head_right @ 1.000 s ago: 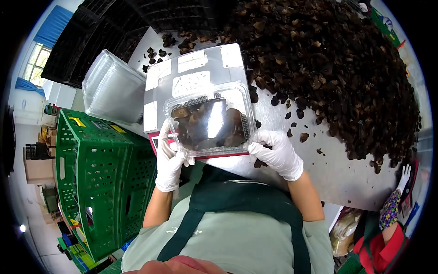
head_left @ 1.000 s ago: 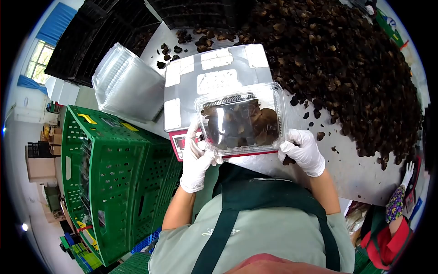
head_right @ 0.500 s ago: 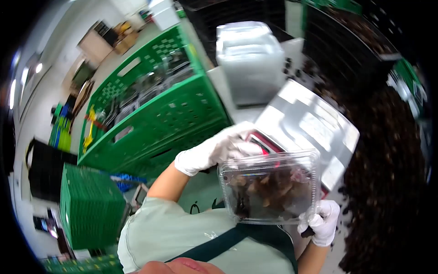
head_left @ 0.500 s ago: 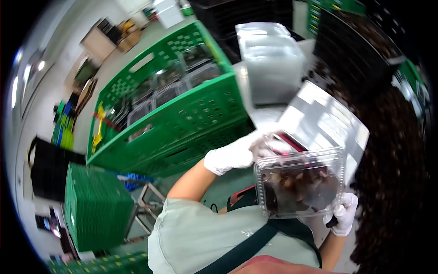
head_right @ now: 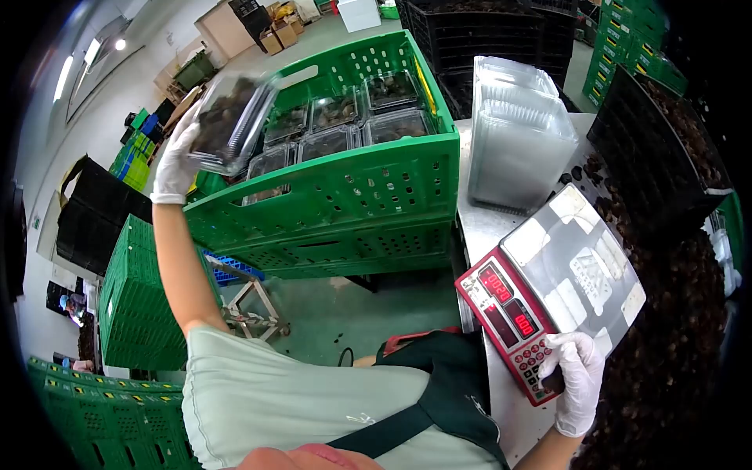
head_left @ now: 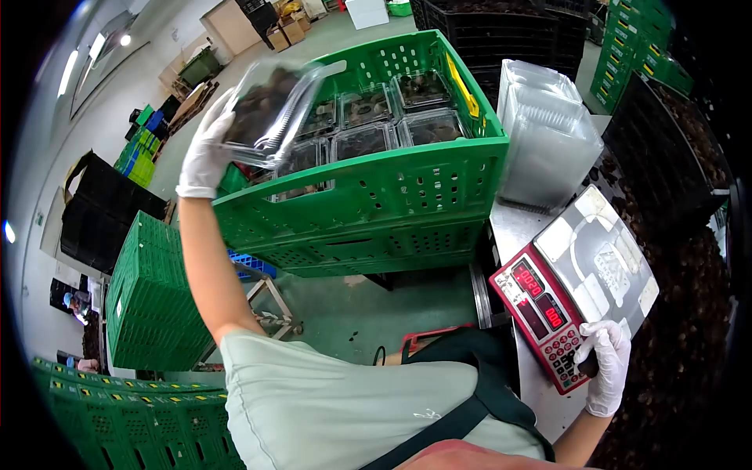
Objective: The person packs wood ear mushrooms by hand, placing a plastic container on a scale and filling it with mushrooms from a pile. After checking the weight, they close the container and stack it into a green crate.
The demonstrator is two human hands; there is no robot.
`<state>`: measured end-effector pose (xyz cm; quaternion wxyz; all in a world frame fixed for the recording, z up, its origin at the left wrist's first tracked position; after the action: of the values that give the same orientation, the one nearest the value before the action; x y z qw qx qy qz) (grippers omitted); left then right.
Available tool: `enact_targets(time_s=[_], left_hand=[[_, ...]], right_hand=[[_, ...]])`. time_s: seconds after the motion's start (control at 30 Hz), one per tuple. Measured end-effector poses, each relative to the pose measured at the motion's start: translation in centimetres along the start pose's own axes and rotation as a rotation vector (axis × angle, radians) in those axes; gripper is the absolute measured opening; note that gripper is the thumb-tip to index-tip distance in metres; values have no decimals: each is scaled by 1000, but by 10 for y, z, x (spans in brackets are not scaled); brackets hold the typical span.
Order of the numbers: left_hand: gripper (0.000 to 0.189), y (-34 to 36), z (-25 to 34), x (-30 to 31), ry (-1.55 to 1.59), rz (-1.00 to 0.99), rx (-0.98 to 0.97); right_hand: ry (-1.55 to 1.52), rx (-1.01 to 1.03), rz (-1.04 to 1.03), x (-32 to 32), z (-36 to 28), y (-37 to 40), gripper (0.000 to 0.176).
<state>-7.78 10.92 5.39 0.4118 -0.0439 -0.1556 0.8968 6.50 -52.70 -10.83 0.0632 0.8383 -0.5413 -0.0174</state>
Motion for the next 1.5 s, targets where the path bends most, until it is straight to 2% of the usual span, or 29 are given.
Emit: enact_targets(time_s=[0.03, 0.1, 0.17, 0.23, 0.27, 0.33, 0.37, 0.43, 0.5, 0.6, 0.63, 0.7, 0.73, 0.77, 0.8, 0.83, 0.9, 0.93, 1.0, 1.03, 1.07, 1.1, 1.13, 1.17, 1.23, 1.3, 1.37, 1.43, 1.5], left_hand=[[63, -8, -12, 43, -30, 65, 63], [65, -2, -37, 87, 76, -116, 344], [56, -1, -94, 156, -139, 34, 537], [46, -1, -99, 157, -1059, -168, 624], [46, -9, -100, 152, -1063, -174, 619], [39, -28, -83, 85, -1440, -358, 527], [41, -42, -66, 42, -1547, -312, 334], [38, -55, -19, -66, -1381, -108, -204], [35, -66, 1, -169, -969, -264, -569], [37, -41, 26, -336, -1037, -541, -819], [39, -39, 17, -382, -1067, -618, -929], [41, -43, -27, -455, -1122, -842, -970], [37, -44, -55, -483, -1089, -925, -941], [34, -47, -76, -502, -1072, -991, -906], [31, -49, -89, -515, -1153, -1155, -841], [29, -31, -73, -522, -1202, -1089, -847], [25, -32, -70, -521, -1240, -1063, -767], [26, -36, -63, -521, -1294, -1016, -854], [29, -35, -43, -515, -1127, -923, -754], [27, -38, -38, -513, -1097, -899, -829], [21, -55, -43, -511, -994, -992, -648], [10, -67, -41, -508, -902, -1025, -369], [3, -84, -30, -501, -756, -983, -433], [9, -73, -10, -496, -617, -930, -436], [21, -47, 18, -486, -503, -677, -502], [25, 21, 24, -493, -485, -675, -658], [26, 89, -3, -503, -230, -849, -639], [28, 162, -32, -519, -502, -990, -1027], [29, 219, -53, -527, -820, -1113, -1001]], right_hand=[[-4, -4, 13, 7, 8, 1, 26], [-3, -21, 32, 16, 15, 7, 26], [-1, -36, 57, 26, 25, 14, 26], [3, -64, 125, 38, 37, 22, 26], [0, -79, 146, 40, 38, 27, 26], [33, -70, 174, 46, 48, 34, 28], [71, -56, 218, 51, 52, 42, 30], [-21, -128, 251, 45, 52, 56, 30], [-80, -128, 267, 46, 70, 69, 29], [-178, -141, 339, 43, 102, 93, 27], [-173, -163, 361, 41, 109, 102, 26], [-198, -194, 402, 37, 122, 122, 27], [-216, -119, 427, 37, 147, 127, 27], [8, 103, 409, 34, 150, 136, 29], [-99, -37, 421, 35, 158, 141, 30], [-216, -165, 413, 35, 166, 142, 33], [-272, -92, 409, 36, 171, 139, 35], [-181, -79, 405, 40, 164, 139, 38], [-85, -180, 341, 44, 155, 135, 41], [-55, -202, 324, 46, 149, 137, 42], [-34, -11, 333, 47, 150, 135, 44], [-38, -20, 351, 55, 147, 140, 44], [86, 26, 431, 70, 133, 147, 42], [212, 70, 505, 87, 124, 153, 41], [381, -45, 773, 134, 135, 165, 33], [789, 169, 1186, 180, 127, 186, 32], [965, 16, 1340, 214, 118, 200, 42], [1304, 5, 1378, 236, 104, 197, 60], [1298, -163, 1237, 264, 107, 179, 92]])
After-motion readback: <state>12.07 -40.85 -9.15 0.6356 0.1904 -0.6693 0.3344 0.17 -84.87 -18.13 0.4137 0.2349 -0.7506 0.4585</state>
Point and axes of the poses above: each hand's wrist, its own y-axis away from the middle knuckle, its own x-axis out of the back of the hand, z = x × y, the point moved 6 cm from there along -y, towards the middle knuckle, and after that the axes turned 3 degrees about y, right-handed, at the moved point
